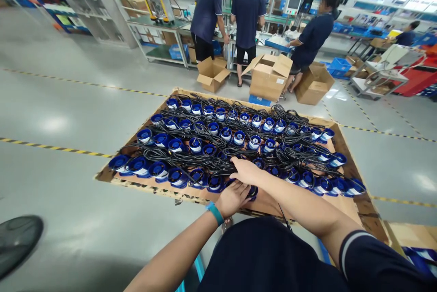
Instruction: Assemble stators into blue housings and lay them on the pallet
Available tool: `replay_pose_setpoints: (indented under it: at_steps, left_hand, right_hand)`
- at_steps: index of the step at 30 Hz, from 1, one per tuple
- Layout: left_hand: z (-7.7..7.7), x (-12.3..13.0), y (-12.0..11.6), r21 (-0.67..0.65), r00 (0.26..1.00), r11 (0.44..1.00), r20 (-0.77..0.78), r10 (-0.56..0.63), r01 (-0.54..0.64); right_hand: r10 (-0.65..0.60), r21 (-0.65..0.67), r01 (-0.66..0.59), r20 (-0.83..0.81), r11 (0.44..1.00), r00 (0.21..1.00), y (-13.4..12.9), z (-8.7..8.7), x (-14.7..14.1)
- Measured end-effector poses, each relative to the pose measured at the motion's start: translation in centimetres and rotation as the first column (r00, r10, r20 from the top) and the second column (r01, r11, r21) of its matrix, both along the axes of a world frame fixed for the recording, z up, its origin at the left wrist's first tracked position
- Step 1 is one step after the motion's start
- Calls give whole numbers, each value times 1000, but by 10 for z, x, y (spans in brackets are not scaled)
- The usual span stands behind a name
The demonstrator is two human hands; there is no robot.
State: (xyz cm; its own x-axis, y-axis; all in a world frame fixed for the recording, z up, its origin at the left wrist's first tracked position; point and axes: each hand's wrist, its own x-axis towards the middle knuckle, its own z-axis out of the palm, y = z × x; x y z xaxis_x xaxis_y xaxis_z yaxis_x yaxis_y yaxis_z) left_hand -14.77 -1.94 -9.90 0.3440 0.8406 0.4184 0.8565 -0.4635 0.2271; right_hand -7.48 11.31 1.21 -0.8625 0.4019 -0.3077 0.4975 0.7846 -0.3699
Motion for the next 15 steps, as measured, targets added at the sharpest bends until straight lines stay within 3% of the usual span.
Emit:
replay_pose_setpoints:
  at_steps: [4,8,15]
  left_hand:
    - [-3,0,2,45,1000,999,30,-7,6]
    - [-14,2,4,58,1000,998,2,-20,20]
    - [-30,7,9,6,999,1000,-52,-4,4]
  right_hand:
    - [-10,131,10,4,991,1000,-23,-16,6]
    - [-23,206,7,74,979,997,-28,-15,2]
    - [-96,118,57,358,991,929,-19,-16,-43]
